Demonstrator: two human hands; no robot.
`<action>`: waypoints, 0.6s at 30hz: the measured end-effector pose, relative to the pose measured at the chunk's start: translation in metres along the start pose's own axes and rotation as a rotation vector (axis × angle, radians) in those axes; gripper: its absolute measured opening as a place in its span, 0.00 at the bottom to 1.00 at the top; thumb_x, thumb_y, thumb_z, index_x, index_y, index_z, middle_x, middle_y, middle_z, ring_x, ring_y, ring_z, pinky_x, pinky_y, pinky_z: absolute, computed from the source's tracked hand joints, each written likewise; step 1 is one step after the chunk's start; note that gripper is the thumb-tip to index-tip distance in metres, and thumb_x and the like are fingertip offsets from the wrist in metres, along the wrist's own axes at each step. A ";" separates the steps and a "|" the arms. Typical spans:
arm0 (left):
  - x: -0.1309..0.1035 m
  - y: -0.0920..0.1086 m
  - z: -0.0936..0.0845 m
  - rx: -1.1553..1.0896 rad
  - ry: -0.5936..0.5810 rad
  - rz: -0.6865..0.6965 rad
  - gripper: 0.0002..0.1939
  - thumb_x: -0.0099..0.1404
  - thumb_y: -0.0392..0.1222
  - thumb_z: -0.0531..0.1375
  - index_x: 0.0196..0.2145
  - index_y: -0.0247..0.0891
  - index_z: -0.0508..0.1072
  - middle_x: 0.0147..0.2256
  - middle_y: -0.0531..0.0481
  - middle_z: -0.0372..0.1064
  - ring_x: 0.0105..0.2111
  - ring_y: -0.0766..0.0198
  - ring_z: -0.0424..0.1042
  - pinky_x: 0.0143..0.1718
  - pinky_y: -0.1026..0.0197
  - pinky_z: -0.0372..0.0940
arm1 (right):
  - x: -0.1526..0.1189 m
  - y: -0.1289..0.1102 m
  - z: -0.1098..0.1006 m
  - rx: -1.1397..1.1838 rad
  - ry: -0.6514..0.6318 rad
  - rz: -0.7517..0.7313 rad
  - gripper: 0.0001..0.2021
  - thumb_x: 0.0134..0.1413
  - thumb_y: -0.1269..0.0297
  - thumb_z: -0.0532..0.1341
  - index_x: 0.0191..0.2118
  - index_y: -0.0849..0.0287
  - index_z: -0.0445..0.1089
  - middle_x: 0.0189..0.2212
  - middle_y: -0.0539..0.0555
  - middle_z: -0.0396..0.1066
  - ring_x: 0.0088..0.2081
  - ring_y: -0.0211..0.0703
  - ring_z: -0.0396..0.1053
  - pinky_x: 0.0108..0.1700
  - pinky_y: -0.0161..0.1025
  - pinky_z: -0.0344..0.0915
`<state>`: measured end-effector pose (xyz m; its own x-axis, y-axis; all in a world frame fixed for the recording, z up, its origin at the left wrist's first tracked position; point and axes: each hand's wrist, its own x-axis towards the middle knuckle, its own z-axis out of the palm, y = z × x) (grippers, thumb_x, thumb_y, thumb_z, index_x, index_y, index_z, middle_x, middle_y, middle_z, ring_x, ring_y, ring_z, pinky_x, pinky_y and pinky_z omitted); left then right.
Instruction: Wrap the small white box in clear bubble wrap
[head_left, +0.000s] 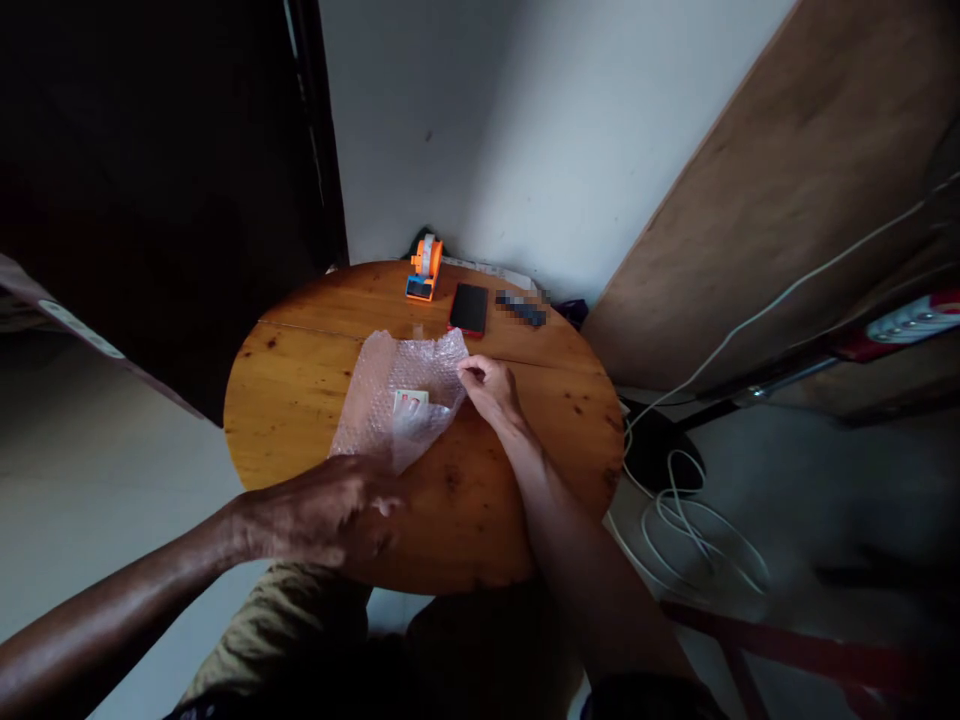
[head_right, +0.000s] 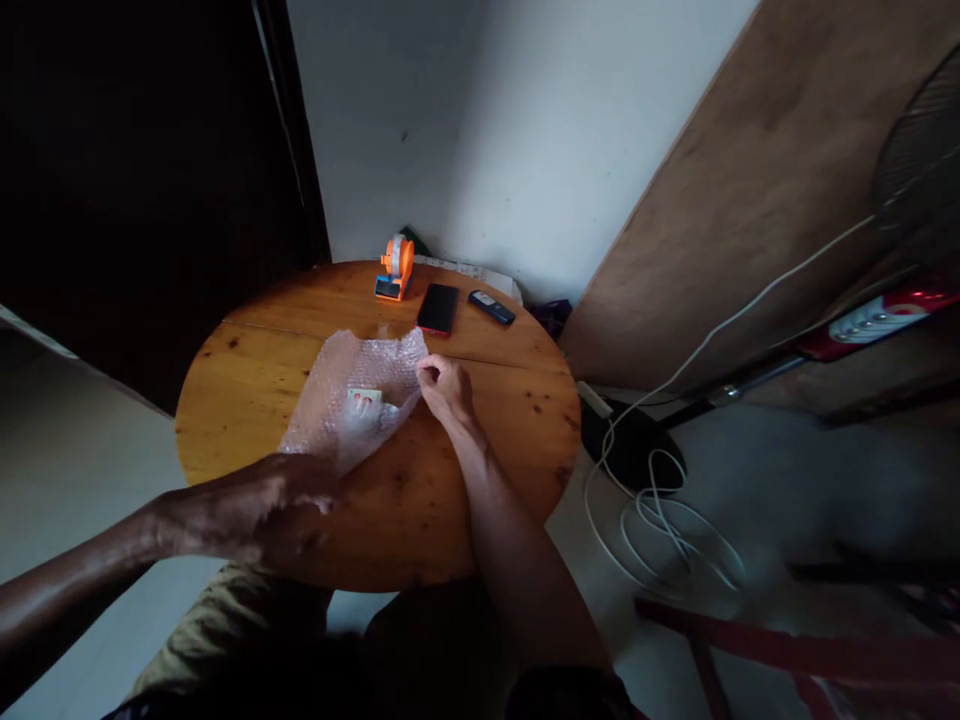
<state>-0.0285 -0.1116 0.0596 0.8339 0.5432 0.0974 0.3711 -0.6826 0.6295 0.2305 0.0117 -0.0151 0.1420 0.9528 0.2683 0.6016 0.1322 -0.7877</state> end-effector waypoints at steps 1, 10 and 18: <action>0.003 -0.002 -0.003 -0.092 0.105 -0.082 0.06 0.64 0.42 0.59 0.32 0.42 0.76 0.29 0.51 0.74 0.29 0.63 0.72 0.31 0.63 0.66 | -0.001 -0.001 0.000 -0.028 -0.008 -0.007 0.08 0.49 0.67 0.59 0.31 0.54 0.77 0.30 0.49 0.78 0.33 0.43 0.73 0.39 0.38 0.66; 0.027 -0.052 -0.010 0.006 0.508 -0.446 0.07 0.59 0.40 0.59 0.29 0.41 0.78 0.27 0.50 0.75 0.26 0.62 0.70 0.30 0.63 0.61 | -0.003 -0.004 -0.003 -0.165 -0.104 -0.077 0.11 0.50 0.73 0.60 0.37 0.53 0.76 0.37 0.51 0.78 0.38 0.45 0.73 0.43 0.41 0.67; 0.023 -0.012 0.024 0.210 -0.005 0.025 0.10 0.68 0.38 0.55 0.35 0.42 0.77 0.40 0.47 0.74 0.44 0.56 0.70 0.51 0.53 0.62 | -0.005 -0.005 -0.012 -0.467 -0.059 -0.097 0.08 0.51 0.72 0.61 0.34 0.54 0.77 0.45 0.57 0.75 0.48 0.53 0.70 0.53 0.49 0.63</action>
<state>-0.0039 -0.1025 0.0355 0.8456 0.5231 0.1066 0.4271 -0.7828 0.4526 0.2359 0.0030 -0.0055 0.0308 0.9579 0.2853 0.9008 0.0971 -0.4233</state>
